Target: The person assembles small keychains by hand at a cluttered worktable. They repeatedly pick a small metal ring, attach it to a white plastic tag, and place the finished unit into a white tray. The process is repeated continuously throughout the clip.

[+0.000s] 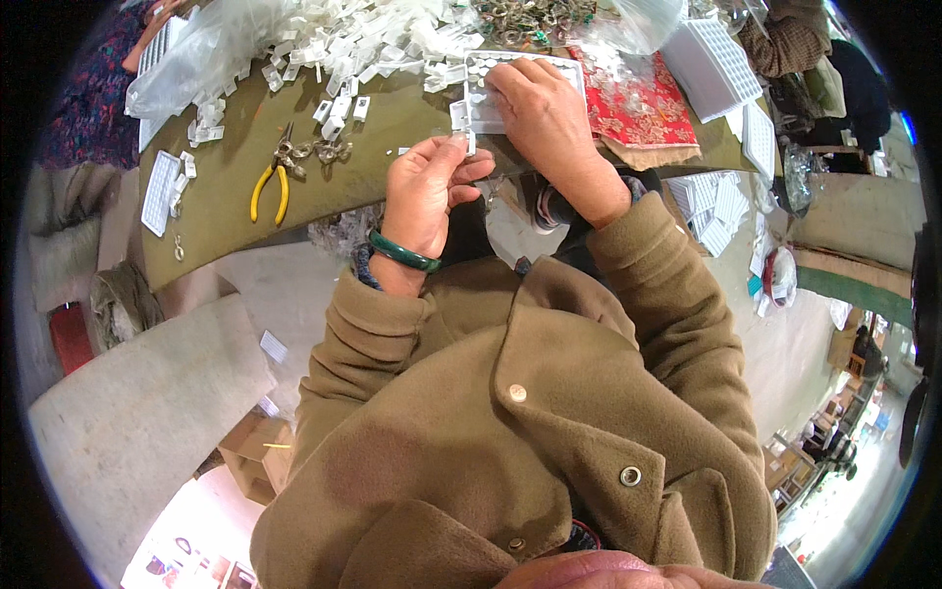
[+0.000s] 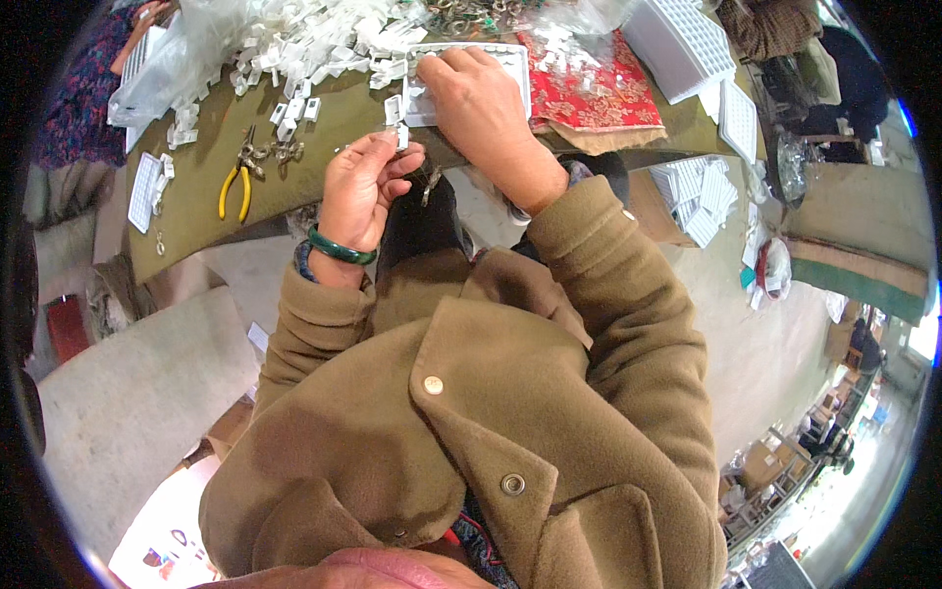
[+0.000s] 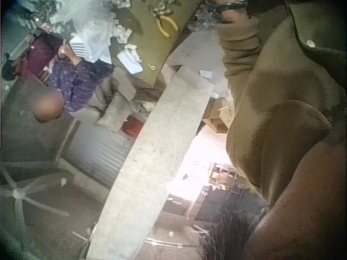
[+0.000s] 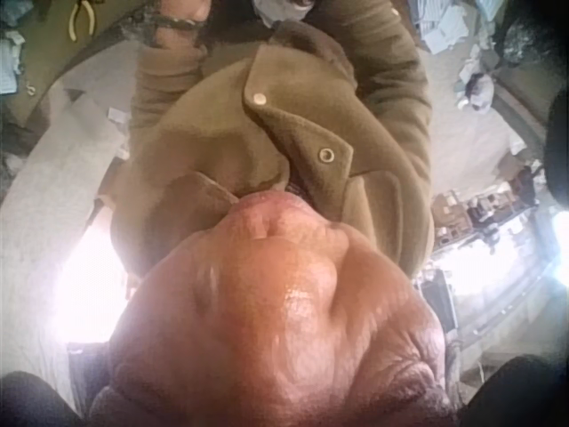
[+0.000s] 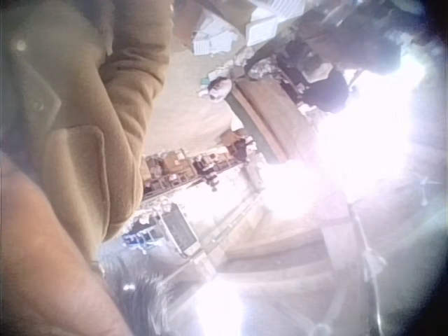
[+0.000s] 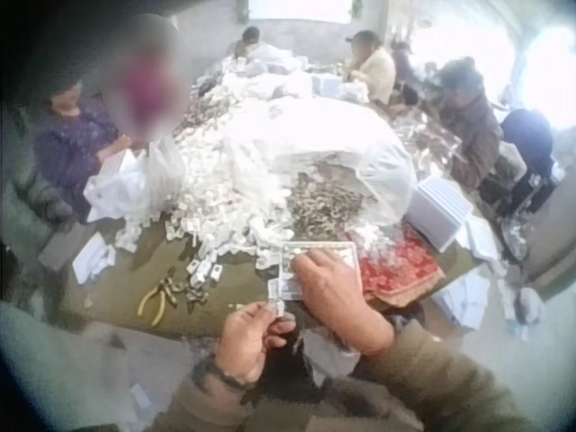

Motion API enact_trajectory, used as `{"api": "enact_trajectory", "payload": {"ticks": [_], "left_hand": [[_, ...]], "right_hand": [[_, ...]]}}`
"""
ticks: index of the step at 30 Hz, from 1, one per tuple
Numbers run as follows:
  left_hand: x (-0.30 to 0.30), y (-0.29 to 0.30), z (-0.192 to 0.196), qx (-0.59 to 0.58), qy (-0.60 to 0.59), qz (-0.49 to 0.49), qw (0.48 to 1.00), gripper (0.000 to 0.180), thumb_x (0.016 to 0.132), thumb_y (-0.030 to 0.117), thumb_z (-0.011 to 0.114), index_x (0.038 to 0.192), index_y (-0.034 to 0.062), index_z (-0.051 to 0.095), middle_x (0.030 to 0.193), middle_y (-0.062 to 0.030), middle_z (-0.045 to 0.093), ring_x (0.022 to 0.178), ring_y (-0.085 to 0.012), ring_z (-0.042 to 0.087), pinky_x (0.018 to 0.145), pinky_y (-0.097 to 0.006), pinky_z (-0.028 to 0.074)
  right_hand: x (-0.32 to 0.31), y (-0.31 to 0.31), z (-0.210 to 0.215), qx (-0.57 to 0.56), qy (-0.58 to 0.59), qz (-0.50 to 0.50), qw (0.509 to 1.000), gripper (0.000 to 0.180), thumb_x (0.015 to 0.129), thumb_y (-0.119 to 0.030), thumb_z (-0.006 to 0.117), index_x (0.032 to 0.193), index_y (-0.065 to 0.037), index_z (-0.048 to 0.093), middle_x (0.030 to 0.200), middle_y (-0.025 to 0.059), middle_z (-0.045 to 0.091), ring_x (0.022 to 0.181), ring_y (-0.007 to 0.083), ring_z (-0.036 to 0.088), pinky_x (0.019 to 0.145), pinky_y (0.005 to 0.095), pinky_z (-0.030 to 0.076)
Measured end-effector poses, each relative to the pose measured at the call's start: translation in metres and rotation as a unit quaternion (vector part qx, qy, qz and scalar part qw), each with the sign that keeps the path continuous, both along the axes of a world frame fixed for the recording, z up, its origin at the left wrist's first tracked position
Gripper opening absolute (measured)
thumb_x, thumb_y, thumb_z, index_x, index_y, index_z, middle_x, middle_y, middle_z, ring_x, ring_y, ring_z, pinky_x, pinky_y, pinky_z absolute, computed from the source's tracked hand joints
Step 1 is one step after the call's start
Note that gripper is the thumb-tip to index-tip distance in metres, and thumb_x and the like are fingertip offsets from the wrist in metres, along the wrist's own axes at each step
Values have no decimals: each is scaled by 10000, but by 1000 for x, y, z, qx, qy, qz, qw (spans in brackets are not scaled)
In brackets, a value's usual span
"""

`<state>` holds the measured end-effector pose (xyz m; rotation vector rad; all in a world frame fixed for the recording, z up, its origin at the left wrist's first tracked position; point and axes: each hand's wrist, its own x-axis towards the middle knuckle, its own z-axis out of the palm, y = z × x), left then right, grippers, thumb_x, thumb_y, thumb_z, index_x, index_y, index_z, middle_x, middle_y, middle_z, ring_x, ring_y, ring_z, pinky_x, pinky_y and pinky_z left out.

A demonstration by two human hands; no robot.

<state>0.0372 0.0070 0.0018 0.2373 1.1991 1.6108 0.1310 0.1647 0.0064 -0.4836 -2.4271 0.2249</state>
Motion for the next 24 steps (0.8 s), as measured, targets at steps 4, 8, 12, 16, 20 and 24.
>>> {"api": "enact_trajectory", "payload": {"ticks": [4, 8, 12, 16, 20, 24], "left_hand": [[-2, -1, -1, 23, -42, 6, 999, 214, 979, 185, 575, 1092, 7, 616, 1021, -112, 699, 892, -134, 694, 666, -206, 569], [0, 1, 1, 55, -62, 20, 996, 197, 965, 161, 591, 1060, -11, 610, 1011, -112, 693, 890, -154, 691, 715, -228, 569], [5, 0, 5, 55, -42, 2, 998, 212, 958, 132, 593, 1087, -33, 623, 1018, -105, 687, 901, -159, 687, 739, -227, 570], [12, -1, 5, 71, -49, -26, 996, 220, 957, 120, 597, 1113, -34, 619, 998, -88, 688, 899, -146, 685, 777, -244, 575], [21, -3, 3, 73, -10, -1, 997, 262, 946, 104, 612, 1164, -41, 618, 1006, -87, 688, 899, -135, 678, 782, -243, 571], [35, -2, 0, 80, 28, 53, 995, 285, 911, 61, 646, 1164, -69, 626, 1013, -90, 684, 876, -128, 669, 752, -247, 574]], "right_hand": [[-2, 1, 3, -10, -5, -4, 1000, 136, 792, -50, 640, 927, -62, 628, 858, 111, 631, 857, 333, 613, 722, 411, 507], [7, -10, 15, -156, 89, 35, 983, 209, 780, 30, 664, 979, -24, 628, 877, 107, 663, 798, 253, 660, 724, 322, 526], [23, -32, 22, -292, 104, 87, 947, 214, 781, 27, 678, 981, -17, 617, 865, 102, 651, 791, 241, 654, 719, 312, 523], [30, -39, 21, -103, 89, 92, 986, 197, 776, 17, 674, 953, -33, 602, 873, 96, 628, 795, 293, 606, 694, 357, 501], [37, -44, 18, -47, 94, 110, 988, 197, 724, 8, 633, 902, -56, 580, 829, 83, 584, 788, 296, 569, 694, 379, 463], [46, -47, 14, -30, 102, 115, 988, 211, 699, 15, 627, 892, -57, 579, 851, 85, 600, 789, 304, 566, 706, 388, 460]]}}
